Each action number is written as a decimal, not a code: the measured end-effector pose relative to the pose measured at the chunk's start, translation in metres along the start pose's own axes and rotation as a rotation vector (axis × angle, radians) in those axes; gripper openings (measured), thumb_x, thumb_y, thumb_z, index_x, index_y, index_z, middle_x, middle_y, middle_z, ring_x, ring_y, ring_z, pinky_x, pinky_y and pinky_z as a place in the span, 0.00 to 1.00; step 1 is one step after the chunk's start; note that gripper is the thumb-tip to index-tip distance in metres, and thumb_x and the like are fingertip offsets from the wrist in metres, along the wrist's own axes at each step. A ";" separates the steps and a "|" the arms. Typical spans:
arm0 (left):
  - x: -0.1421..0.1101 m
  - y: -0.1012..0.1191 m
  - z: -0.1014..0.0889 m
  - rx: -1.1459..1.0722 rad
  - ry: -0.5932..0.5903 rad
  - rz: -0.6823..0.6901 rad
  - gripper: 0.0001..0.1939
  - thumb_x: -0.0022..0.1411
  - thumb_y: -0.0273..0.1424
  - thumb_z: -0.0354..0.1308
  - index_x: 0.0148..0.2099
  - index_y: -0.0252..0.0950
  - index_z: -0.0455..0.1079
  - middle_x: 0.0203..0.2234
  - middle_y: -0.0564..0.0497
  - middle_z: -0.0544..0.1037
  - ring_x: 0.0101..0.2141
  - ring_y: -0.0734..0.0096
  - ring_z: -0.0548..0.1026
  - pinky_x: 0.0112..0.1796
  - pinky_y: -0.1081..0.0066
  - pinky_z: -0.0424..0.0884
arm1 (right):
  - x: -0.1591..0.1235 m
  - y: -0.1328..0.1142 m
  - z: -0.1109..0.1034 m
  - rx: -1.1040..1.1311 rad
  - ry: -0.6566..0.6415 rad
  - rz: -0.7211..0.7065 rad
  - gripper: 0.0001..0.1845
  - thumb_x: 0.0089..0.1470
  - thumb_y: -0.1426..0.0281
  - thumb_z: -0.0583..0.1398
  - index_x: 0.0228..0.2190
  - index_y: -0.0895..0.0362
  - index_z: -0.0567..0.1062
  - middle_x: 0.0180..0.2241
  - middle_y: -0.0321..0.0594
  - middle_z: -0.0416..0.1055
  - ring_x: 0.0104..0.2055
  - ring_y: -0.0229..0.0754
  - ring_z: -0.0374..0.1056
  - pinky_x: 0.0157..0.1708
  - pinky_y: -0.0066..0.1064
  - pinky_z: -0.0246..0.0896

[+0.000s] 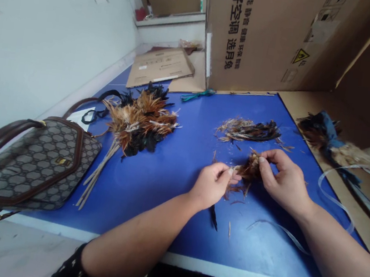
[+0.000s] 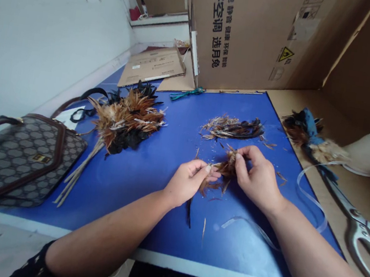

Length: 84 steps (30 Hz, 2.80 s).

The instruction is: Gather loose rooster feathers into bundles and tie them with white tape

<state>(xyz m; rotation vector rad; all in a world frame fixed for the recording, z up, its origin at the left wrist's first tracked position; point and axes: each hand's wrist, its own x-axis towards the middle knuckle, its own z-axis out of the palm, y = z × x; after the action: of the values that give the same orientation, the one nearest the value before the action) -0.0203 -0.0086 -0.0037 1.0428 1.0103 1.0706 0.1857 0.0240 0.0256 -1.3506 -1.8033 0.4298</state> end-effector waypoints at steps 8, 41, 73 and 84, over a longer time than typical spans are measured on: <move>0.001 -0.002 -0.001 0.055 0.030 0.001 0.17 0.69 0.45 0.63 0.39 0.35 0.74 0.38 0.40 0.86 0.38 0.62 0.85 0.50 0.56 0.80 | 0.014 -0.006 -0.015 0.454 0.355 0.189 0.13 0.64 0.59 0.64 0.41 0.52 0.67 0.29 0.39 0.73 0.26 0.41 0.70 0.29 0.34 0.68; -0.013 0.020 0.008 -0.121 0.177 0.080 0.21 0.71 0.51 0.58 0.41 0.36 0.68 0.23 0.58 0.60 0.22 0.79 0.59 0.24 0.76 0.57 | -0.010 -0.021 0.007 0.746 -0.348 0.288 0.18 0.68 0.51 0.60 0.39 0.53 0.69 0.27 0.31 0.61 0.25 0.36 0.53 0.25 0.30 0.51; -0.011 0.020 0.013 -0.267 0.092 0.132 0.13 0.67 0.40 0.64 0.42 0.35 0.74 0.28 0.55 0.70 0.24 0.82 0.60 0.26 0.77 0.58 | -0.027 -0.031 0.024 0.920 -0.591 0.309 0.17 0.71 0.54 0.58 0.37 0.54 0.68 0.29 0.32 0.59 0.26 0.35 0.49 0.26 0.31 0.44; -0.013 0.024 0.014 -0.402 0.069 0.096 0.15 0.69 0.42 0.65 0.40 0.35 0.69 0.25 0.58 0.60 0.23 0.82 0.55 0.26 0.78 0.55 | -0.026 -0.040 0.025 0.929 -0.595 0.330 0.21 0.68 0.50 0.61 0.35 0.55 0.69 0.26 0.30 0.56 0.25 0.33 0.47 0.23 0.30 0.41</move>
<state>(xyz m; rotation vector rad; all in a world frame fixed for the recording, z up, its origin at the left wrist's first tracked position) -0.0136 -0.0198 0.0242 0.7355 0.7616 1.3315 0.1440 -0.0096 0.0272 -0.8621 -1.4431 1.7416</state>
